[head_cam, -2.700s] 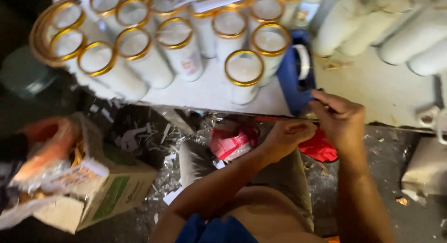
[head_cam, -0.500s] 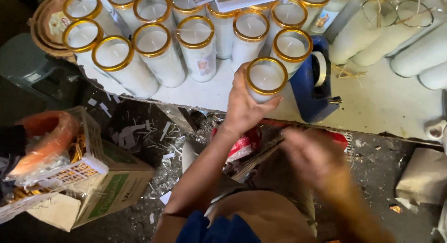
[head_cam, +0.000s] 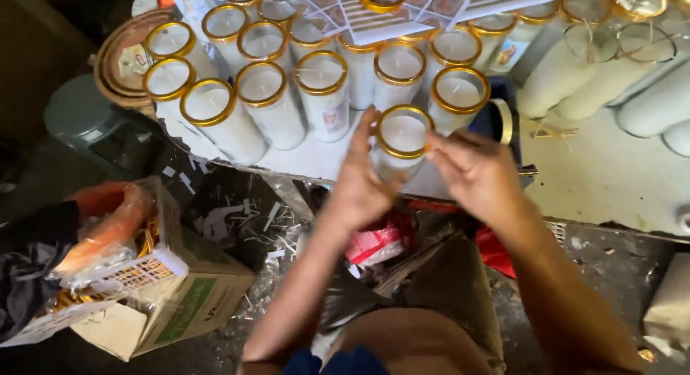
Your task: The person places gold rings onto the rims of white candles, then uses a tape dispenser to wrap clear tape around the top edge of each candle. The person repeats this process for several candles, occasionally using scissors to trim the tape.
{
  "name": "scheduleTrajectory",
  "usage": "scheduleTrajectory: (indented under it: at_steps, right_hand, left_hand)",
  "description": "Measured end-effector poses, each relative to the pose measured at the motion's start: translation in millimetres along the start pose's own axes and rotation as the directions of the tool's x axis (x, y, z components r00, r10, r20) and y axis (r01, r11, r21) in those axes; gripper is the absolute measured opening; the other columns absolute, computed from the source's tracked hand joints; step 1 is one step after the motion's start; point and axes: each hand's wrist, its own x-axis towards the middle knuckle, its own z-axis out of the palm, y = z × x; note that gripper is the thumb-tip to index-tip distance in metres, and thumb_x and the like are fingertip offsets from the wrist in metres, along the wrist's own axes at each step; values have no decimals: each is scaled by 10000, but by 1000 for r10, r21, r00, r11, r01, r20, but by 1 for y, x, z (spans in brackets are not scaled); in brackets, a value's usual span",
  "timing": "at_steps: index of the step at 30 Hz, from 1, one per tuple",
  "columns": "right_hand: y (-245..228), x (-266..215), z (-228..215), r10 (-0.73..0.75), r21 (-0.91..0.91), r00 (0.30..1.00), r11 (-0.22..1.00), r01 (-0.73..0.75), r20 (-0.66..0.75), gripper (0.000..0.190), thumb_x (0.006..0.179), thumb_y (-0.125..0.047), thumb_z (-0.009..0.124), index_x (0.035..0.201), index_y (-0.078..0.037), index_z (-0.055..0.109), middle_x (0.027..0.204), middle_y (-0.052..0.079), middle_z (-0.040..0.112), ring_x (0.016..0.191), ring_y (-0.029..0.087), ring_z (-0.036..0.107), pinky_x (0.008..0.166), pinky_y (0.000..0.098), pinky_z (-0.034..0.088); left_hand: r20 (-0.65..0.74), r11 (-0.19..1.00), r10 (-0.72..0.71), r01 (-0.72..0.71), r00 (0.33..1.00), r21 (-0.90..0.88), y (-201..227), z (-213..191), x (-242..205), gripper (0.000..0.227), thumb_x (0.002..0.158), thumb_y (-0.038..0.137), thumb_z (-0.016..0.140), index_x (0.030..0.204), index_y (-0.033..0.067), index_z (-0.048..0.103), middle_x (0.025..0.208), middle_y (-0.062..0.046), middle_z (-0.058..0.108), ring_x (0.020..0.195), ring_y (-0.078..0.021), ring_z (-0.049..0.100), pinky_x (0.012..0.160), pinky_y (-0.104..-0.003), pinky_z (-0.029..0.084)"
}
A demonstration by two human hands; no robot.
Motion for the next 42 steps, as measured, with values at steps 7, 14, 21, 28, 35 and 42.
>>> scheduleTrajectory:
  at_steps: [7, 14, 21, 28, 35, 42]
  right_hand:
    - [-45, -22, 11, 154, -172, 985, 971, -165, -74, 385, 857, -104, 876, 1207, -16, 742, 944, 161, 770, 701, 300, 726, 567, 405, 575]
    - [-51, -72, -2, 312, -82, 950, 947, -311, -3, 197, 845, -212, 821, 1039, -232, 792, 798, -31, 764, 746, 201, 748, 681, 333, 592]
    - [13, 5, -3, -111, -39, 994, 993, 110, -23, 192, 919, -98, 833, 1110, -87, 818, 780, 75, 704, 801, 336, 704, 756, 426, 550]
    - [-6, -4, 11, -119, -104, 992, 988, 115, -29, 220, 886, -83, 846, 1103, -92, 816, 751, 82, 715, 776, 328, 698, 783, 405, 540]
    - [-21, -29, 14, 26, -292, 988, 954, -71, -155, 211, 823, -96, 927, 1001, -81, 814, 743, 65, 738, 708, 256, 716, 682, 344, 581]
    - [-54, -44, 13, -16, 29, 1000, 999, 16, -11, 101, 915, -67, 739, 848, -142, 749, 718, 39, 662, 644, 305, 653, 648, 361, 556]
  left_hand:
    - [-304, 978, -43, 102, 952, 181, -10, 38, -1, 1083, 662, 67, 900, 1537, -25, 268, 1459, -314, 423, 1294, -582, 494, 1074, -638, 471]
    - [-228, 984, 36, 6, 973, 180, -15, 26, 8, 1054, 698, 165, 930, 1519, -39, 301, 1420, -314, 487, 1293, -556, 536, 1107, -598, 467]
    - [71, 979, 46, -31, 996, -202, -43, 6, 22, 1114, 543, 164, 1011, 1507, 143, 452, 1388, -130, 633, 1370, -293, 566, 1194, -408, 394]
    - [-64, 983, 88, -76, 994, 164, 13, 12, -2, 1071, 668, 20, 902, 1548, -21, 293, 1497, -362, 406, 1351, -564, 466, 1132, -583, 445]
    - [-193, 925, 74, 5, 978, 381, -1, 31, -1, 1091, 679, 149, 920, 1532, -75, 279, 1427, -350, 419, 1273, -579, 527, 991, -619, 538]
    - [-97, 948, 111, -76, 989, 309, -16, 20, 7, 1044, 746, 231, 908, 1508, -91, 273, 1422, -332, 436, 1284, -583, 526, 1005, -626, 531]
